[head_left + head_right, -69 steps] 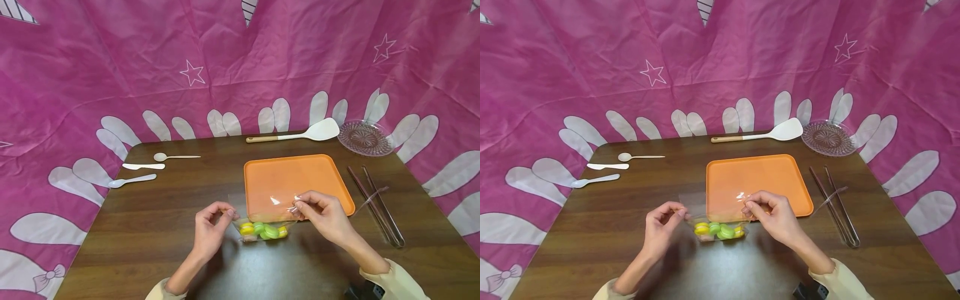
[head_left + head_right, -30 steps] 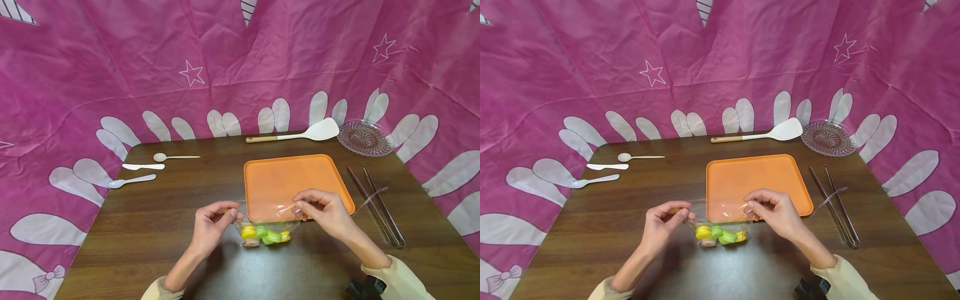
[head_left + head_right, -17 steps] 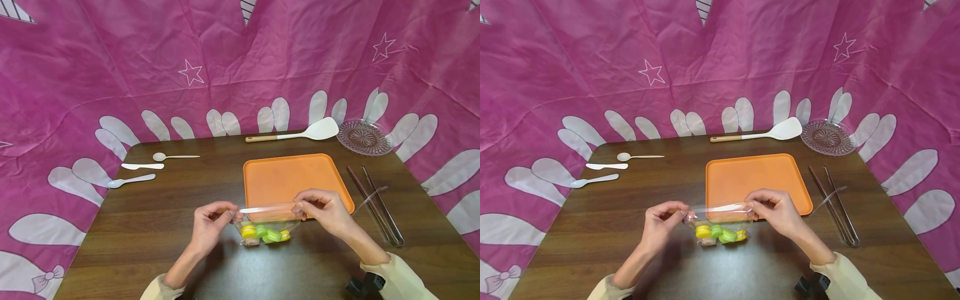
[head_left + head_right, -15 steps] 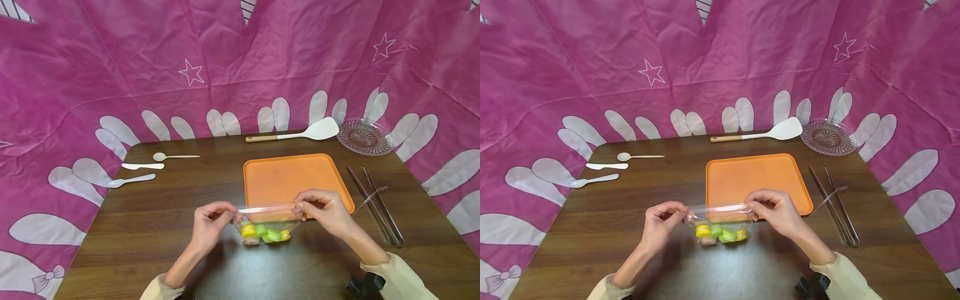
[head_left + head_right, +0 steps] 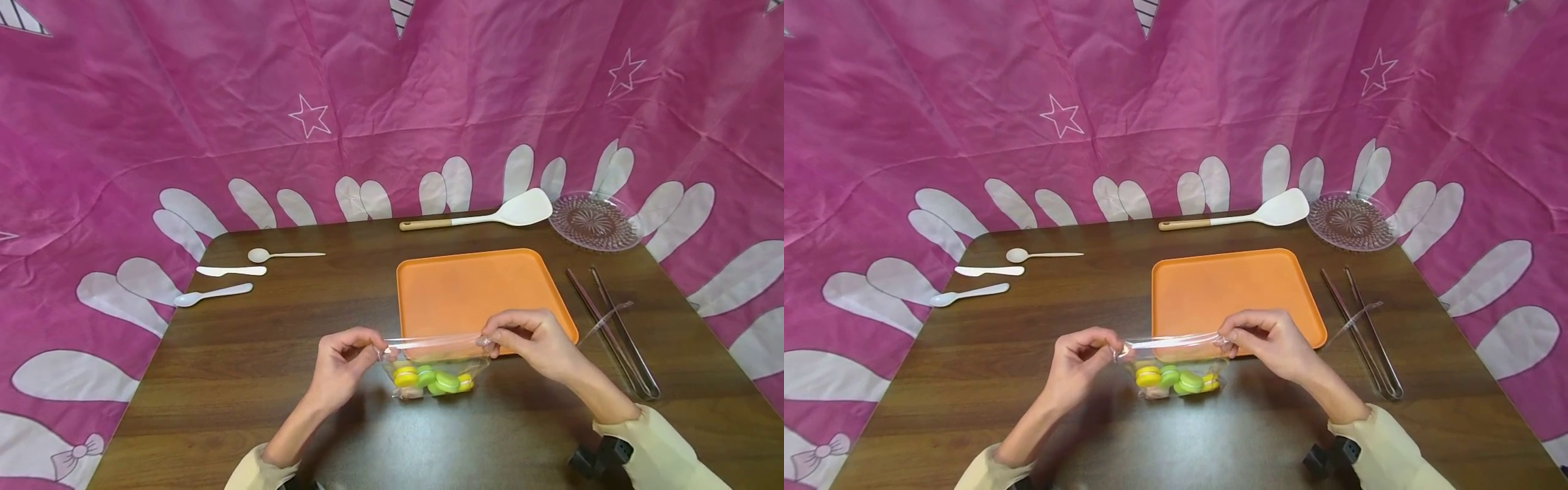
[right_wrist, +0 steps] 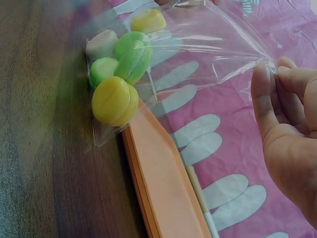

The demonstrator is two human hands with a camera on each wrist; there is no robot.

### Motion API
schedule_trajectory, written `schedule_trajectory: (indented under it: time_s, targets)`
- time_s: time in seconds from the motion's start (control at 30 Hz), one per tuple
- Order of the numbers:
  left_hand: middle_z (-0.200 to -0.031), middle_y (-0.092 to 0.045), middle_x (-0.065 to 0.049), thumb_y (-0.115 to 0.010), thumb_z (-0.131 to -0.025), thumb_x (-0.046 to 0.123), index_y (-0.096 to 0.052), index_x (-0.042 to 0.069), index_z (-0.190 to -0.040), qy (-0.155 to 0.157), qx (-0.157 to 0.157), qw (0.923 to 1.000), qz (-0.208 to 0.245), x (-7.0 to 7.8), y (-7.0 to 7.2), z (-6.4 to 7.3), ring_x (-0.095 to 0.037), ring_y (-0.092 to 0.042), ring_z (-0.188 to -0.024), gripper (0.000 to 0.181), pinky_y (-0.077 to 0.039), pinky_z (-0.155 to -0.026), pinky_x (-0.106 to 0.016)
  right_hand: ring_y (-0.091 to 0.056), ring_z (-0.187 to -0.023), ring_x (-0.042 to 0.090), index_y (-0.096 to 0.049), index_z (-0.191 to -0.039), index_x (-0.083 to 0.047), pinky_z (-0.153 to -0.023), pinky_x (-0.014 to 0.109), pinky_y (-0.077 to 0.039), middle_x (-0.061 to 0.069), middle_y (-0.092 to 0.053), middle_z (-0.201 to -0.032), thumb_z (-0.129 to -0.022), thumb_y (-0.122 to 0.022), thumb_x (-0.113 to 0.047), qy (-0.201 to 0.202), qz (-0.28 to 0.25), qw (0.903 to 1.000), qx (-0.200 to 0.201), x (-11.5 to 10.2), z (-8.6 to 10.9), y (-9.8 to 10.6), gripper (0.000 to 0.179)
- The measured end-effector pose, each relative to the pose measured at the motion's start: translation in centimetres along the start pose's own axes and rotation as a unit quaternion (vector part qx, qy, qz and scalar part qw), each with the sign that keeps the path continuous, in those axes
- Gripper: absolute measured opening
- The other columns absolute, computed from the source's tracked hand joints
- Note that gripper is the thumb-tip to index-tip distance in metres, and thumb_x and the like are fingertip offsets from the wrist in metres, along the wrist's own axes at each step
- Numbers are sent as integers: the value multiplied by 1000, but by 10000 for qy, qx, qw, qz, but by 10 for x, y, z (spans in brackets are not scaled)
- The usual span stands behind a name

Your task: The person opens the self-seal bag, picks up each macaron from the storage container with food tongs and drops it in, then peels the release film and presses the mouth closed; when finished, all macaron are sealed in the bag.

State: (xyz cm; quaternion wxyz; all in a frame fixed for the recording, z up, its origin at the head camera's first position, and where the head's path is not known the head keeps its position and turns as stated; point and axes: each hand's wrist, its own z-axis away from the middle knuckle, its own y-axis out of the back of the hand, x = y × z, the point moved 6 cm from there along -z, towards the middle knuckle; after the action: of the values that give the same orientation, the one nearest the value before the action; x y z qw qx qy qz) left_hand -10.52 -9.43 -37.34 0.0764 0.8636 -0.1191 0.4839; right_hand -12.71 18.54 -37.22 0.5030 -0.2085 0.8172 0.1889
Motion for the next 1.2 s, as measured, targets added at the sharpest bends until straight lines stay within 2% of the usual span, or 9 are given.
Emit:
schedule_trajectory:
  time_s: [0.27,0.37,0.5,0.57,0.8,1.0,1.1,1.2]
  targets:
    - [-79,-71,-12,-56,-85,-23,-66,-7,-85,151,-65,9999,-31,-2,-1,1,-8,-64,-73,18,-51,-64,-19,-70,-78,19,-70,-100,4,-69,32,-59,11,-73,-94,-96,-57,11,337,-189,9984,-407,2,-5,4,16]
    - [-78,-69,-9,-57,-85,-22,-67,-6,-86,151,-75,9998,-132,-1,-1,1,-8,-60,-71,19,-49,-62,-18,-70,-79,18,-70,-100,3,-70,32,-59,11,-74,-95,-97,-56,10,305,-156,9979,-543,3,-7,5,16]
    - [-78,-68,-14,-57,-86,-22,-67,-6,-87,65,-139,9997,-181,1,-2,1,-7,-57,-72,19,-45,-60,-17,-71,-81,19,-71,-102,3,-70,34,-59,12,-74,-95,-97,-56,10,223,-143,9971,-718,4,-8,7,17]
    - [-79,-68,-18,-58,-86,-22,-67,-6,-88,16,-167,9998,-142,3,-2,0,-9,-60,-72,19,-47,-61,-18,-71,-82,20,-72,-104,3,-71,34,-59,12,-74,-97,-97,-55,12,244,-189,9963,-806,4,-8,7,20]
    - [-81,-70,-24,-57,-88,-22,-66,-7,-89,-79,-294,9995,61,4,-3,-1,-14,-70,-79,17,-51,-66,-20,-71,-88,24,-69,-111,11,-76,35,-58,19,-73,-105,-94,-40,24,845,-710,9866,-1203,-4,-11,5,36]
    - [-82,-70,-21,-57,-87,-23,-66,-7,-88,-89,-324,9994,-38,5,-2,-1,-12,-69,-79,19,-54,-70,-22,-70,-81,15,-73,-102,7,-69,29,-58,12,-75,-96,-92,-56,18,321,-401,9955,-791,0,-12,9,22]
    - [-83,-72,-18,-58,-86,-24,-68,-4,-89,-281,-466,9982,-262,9,-2,-3,-18,-71,-79,23,-56,-73,-25,-68,-77,14,-75,-98,5,-66,28,-57,11,-75,-91,-89,-63,16,112,-212,9972,-707,1,-13,10,18]
    - [-84,-73,-16,-60,-84,-27,-69,-1,-89,-515,-628,9954,-506,12,-2,-6,-27,-72,-78,28,-57,-76,-28,-67,-74,16,-75,-97,4,-65,29,-57,13,-73,-88,-88,-65,16,75,-131,9970,-757,1,-13,9,18]
